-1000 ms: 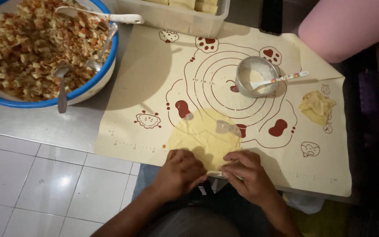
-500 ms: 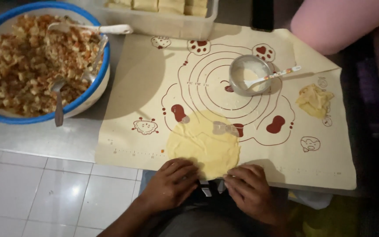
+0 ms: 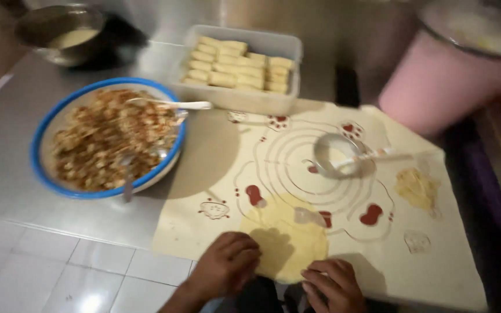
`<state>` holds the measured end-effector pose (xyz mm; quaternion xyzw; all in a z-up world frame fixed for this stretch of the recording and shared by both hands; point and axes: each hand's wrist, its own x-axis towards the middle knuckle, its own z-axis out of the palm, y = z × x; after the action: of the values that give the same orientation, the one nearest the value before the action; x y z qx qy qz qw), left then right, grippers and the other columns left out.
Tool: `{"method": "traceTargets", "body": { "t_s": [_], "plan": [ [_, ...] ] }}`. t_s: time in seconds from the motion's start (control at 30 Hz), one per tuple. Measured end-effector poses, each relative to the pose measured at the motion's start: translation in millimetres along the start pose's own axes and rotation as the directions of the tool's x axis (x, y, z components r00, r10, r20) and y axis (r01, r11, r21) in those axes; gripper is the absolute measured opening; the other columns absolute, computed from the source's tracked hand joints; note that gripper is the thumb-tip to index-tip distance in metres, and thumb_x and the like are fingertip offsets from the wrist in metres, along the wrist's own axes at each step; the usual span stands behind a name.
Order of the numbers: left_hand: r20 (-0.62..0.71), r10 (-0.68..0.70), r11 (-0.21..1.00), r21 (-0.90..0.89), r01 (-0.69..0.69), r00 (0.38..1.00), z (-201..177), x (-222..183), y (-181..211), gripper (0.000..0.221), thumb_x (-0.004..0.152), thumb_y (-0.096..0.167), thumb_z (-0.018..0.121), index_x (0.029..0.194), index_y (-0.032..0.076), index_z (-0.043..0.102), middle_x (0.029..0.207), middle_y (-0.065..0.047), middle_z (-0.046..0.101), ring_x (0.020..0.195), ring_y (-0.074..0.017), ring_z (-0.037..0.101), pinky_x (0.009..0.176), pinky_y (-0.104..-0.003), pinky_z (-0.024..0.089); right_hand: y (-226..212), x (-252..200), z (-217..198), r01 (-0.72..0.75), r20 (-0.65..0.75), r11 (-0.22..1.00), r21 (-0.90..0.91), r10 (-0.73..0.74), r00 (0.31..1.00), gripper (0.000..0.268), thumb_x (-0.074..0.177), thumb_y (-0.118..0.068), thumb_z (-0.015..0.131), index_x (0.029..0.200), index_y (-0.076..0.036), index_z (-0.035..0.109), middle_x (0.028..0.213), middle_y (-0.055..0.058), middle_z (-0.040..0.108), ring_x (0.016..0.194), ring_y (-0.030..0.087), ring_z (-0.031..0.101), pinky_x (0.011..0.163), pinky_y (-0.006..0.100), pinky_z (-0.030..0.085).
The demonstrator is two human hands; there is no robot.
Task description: Filling and folding pastry wrappers with a savory mixture on a silicone mat in a commercial kitchen.
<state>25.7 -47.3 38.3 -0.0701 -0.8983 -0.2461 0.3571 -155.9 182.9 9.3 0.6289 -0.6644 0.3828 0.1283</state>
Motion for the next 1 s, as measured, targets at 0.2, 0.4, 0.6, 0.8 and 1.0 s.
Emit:
{"method": "traceTargets", "body": {
  "t_s": [0.2,0.4,0.6,0.8,1.0],
  "plan": [
    [-0.307,0.040,0.905,0.414,0.095,0.951,-129.8,3.9,-17.3,0.009,0.093,0.007,0.072,0.100,0.003,0.068,0.101,-0.013,0.070,0.088,-0.0312,0.065,0.078,-0.043,0.054,-15.1,80.7,-2.4,0.103,0.187,0.993,0.058,-0.113,0.976,0.021,0.085,-0.018,0.076,0.105,-0.011,0.077,0.110,0.007,0.070,0.102,0.023,0.068,0.109,0.053,0.040],
    [-0.005,-0.338,0.807,0.512,0.293,0.941,-188.2,-41.5,-75.2,0.059,0.080,0.022,0.082,0.136,0.021,0.066,0.142,-0.015,0.059,0.119,-0.0392,0.058,0.095,-0.052,0.049,-48.9,263.4,50.1,0.536,0.219,0.834,0.130,-0.551,0.805,0.026,0.097,-0.012,0.065,0.121,-0.009,0.072,0.122,0.017,0.066,0.110,0.034,0.065,0.101,0.049,0.048],
    [-0.213,-0.161,0.892,0.385,0.235,0.964,-185.4,-28.3,-118.1,0.011,0.082,0.009,0.075,0.092,0.012,0.077,0.090,-0.011,0.072,0.085,-0.0334,0.073,0.075,-0.042,0.059,-46.2,411.0,203.7,0.377,0.687,0.917,-0.130,-0.191,0.701,0.023,0.092,-0.022,0.060,0.097,-0.012,0.081,0.095,0.023,0.075,0.094,0.046,0.072,0.084,0.054,0.058],
    [-0.378,-0.256,0.914,0.204,0.349,0.890,-199.5,-17.0,-175.9,0.008,0.089,0.008,0.075,0.096,0.007,0.079,0.086,-0.014,0.075,0.084,-0.0364,0.073,0.075,-0.044,0.060,15.8,425.7,297.1,0.512,0.816,0.786,-0.347,-0.016,0.578,0.031,0.093,-0.032,0.054,0.095,-0.016,0.080,0.092,0.014,0.078,0.092,0.037,0.077,0.080,0.053,0.060],
    [-0.625,-0.184,0.941,0.111,0.319,0.759,-234.6,-1.3,-171.1,0.008,0.095,0.015,0.070,0.101,0.013,0.074,0.085,-0.010,0.070,0.080,-0.0317,0.072,0.071,-0.042,0.060,-43.4,427.5,217.4,0.387,0.853,0.829,-0.403,0.187,0.487,0.019,0.087,-0.016,0.064,0.093,-0.009,0.080,0.092,0.020,0.077,0.094,0.041,0.076,0.079,0.051,0.061]
  ]
}}
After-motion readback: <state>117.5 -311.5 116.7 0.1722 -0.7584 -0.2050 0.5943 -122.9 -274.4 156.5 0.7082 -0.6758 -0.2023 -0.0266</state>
